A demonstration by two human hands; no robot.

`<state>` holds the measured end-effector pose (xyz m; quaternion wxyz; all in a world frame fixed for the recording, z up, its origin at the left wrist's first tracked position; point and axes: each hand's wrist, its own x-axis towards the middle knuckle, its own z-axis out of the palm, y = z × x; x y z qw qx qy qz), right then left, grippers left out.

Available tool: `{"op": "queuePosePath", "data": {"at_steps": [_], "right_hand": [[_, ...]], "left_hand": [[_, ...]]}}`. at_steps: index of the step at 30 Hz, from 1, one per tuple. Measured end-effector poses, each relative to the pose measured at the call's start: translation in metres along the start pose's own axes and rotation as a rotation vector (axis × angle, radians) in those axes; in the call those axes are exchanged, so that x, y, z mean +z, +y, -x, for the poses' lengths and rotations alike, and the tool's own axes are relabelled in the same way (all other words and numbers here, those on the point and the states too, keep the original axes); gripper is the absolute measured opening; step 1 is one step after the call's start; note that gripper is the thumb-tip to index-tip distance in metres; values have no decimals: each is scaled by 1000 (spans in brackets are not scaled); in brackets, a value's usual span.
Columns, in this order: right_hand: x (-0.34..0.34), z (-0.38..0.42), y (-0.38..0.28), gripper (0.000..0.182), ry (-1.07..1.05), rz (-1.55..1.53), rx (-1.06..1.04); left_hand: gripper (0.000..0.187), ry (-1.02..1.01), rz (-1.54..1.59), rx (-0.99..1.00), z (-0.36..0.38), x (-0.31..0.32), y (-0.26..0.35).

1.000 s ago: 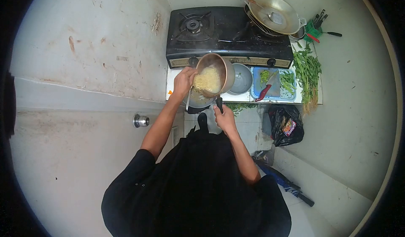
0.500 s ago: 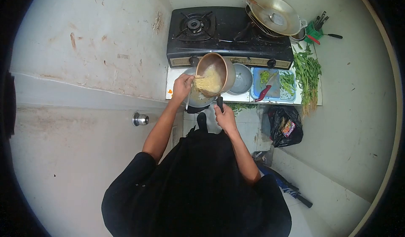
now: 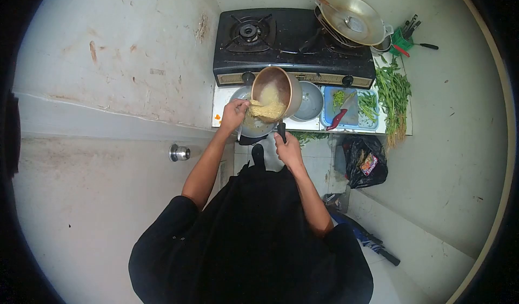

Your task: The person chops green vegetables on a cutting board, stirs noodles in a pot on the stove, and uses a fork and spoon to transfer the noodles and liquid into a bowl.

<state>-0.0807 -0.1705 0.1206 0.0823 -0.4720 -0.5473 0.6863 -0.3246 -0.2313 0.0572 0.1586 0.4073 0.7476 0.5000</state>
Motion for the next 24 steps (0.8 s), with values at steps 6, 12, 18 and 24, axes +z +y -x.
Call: {"op": "queuePosePath", "data": {"at_steps": [6,12,18,24], "right_hand": [[1,-4,4,26,-6,-22,-32],[2,-4,2,27,-20,-26,-19],[8,0,-3,26,-7,-21,-21],[7,-2,-6,27,8,-10,-26]], "left_hand": [[22,-35,-12,-13,-2,2,-9],[26,-54,-71,-88,-3,0,-15],[28,-101,-25,-221,-3,-4,-6],[26,-81,9,-119,-6,-1,-18]]}}
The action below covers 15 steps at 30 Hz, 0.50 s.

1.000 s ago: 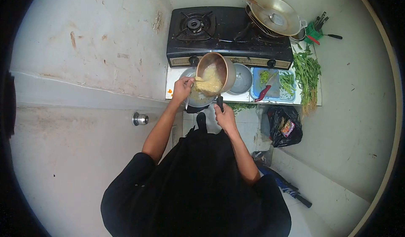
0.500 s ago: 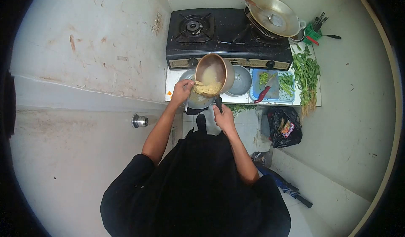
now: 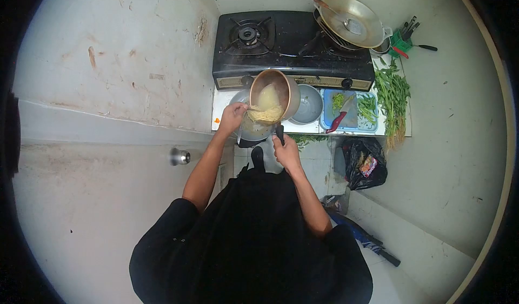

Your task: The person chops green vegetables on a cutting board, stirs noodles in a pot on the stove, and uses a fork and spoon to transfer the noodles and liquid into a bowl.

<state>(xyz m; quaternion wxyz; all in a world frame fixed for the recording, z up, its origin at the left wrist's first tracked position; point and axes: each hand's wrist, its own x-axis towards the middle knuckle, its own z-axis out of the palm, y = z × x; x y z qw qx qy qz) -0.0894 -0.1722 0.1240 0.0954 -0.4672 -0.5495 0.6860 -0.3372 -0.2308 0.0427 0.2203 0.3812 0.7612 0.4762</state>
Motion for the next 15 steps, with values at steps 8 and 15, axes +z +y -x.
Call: {"op": "queuePosePath", "data": {"at_steps": [8,15], "right_hand": [[-4,-4,1,25,-24,-30,28],[-4,-4,0,27,-17,-25,12]], "left_hand": [[26,6,3,-68,-4,3,-15],[26,0,86,-88,-4,-1,-10]]}}
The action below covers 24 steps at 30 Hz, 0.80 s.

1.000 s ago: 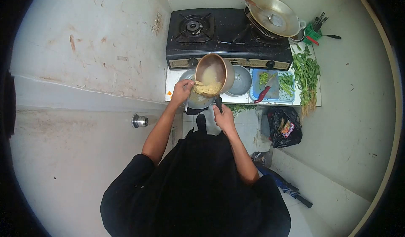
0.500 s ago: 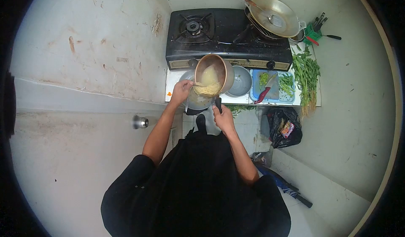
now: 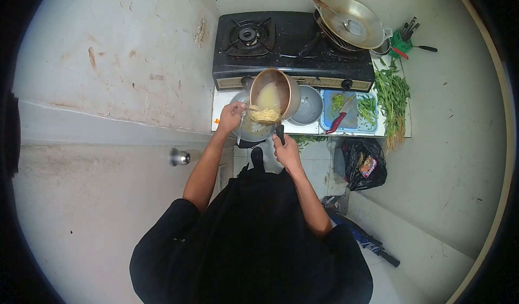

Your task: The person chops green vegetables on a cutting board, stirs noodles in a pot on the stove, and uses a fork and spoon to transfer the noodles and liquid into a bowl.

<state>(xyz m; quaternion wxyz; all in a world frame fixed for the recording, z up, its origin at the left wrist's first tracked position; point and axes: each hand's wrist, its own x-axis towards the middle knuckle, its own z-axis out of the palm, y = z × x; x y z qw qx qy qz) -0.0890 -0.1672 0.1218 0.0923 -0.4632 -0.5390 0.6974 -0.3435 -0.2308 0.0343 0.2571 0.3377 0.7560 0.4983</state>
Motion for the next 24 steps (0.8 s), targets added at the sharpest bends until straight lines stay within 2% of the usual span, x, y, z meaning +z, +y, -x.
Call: {"op": "queuePosePath", "data": {"at_steps": [5,7,8,13,17,19,24], "right_hand": [[-1,-1,0,27,-1,26,8],[-1,-2,2,27,-1,21,-1],[0,-2,2,27,-2,22,0],[0,-6,5,27,12,3,7],[0,-2,-1,26,12,-25,13],[1,-1,-3,25,16,-8,7],[4,-3,2,24,-2,-28,11]], "left_hand": [[27,20,6,-8,-1,0,-3],[28,19,34,-137,0,-2,2],[28,20,34,-138,0,-4,5],[29,156,7,-130,-2,-4,-12],[29,192,-23,-157,3,-11,-10],[28,206,14,-239,5,-15,-7],[27,276,-7,-245,10,-16,-20]]}}
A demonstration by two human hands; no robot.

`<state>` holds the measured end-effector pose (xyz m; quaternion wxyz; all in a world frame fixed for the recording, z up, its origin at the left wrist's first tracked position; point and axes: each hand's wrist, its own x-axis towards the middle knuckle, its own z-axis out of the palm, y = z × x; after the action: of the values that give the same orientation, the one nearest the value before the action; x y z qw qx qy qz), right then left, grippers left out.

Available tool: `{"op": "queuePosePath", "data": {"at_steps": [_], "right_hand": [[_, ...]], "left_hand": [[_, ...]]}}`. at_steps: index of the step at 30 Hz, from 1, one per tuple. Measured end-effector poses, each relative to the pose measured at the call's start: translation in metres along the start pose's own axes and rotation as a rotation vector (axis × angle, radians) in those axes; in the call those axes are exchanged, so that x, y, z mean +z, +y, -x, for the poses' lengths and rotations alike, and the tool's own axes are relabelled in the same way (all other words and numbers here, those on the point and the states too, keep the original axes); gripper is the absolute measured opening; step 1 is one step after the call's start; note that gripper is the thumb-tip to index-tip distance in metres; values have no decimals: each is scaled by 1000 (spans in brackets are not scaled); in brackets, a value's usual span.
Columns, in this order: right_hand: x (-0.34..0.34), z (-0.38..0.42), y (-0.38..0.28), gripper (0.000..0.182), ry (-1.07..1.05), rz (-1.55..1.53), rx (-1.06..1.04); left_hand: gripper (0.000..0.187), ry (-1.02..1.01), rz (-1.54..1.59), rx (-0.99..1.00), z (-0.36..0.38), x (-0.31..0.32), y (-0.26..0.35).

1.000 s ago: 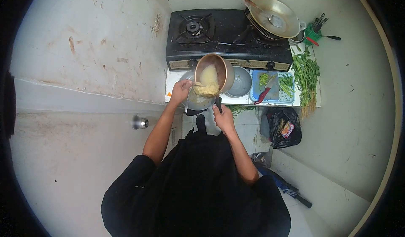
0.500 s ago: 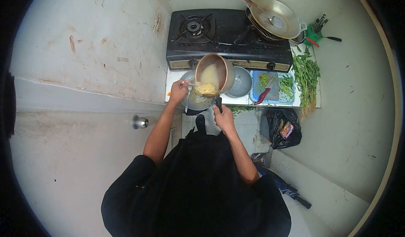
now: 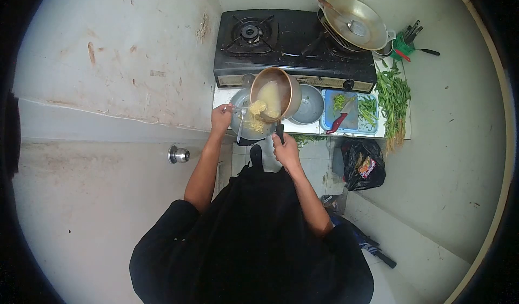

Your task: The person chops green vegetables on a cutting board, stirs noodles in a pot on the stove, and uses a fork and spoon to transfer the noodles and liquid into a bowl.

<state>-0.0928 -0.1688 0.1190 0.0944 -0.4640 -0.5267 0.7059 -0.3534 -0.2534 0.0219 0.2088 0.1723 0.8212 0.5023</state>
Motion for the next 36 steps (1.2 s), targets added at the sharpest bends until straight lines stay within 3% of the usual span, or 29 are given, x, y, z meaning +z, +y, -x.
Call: {"op": "queuePosePath", "data": {"at_steps": [10,13,20,29,36], "right_hand": [[5,1,0,27,-12,49,-8],[5,1,1,26,-11,45,-5],[5,2,0,27,19,85,-22],[2,0,4,28,29,66,-36],[1,-1,9,28,44,90,-45]], "left_hand": [[27,106,197,-75,27,-15,1],[26,160,293,-9,31,-12,-4],[26,201,279,-135,40,-17,0],[27,284,275,-117,43,-15,1],[26,387,117,7,49,-15,24]]}}
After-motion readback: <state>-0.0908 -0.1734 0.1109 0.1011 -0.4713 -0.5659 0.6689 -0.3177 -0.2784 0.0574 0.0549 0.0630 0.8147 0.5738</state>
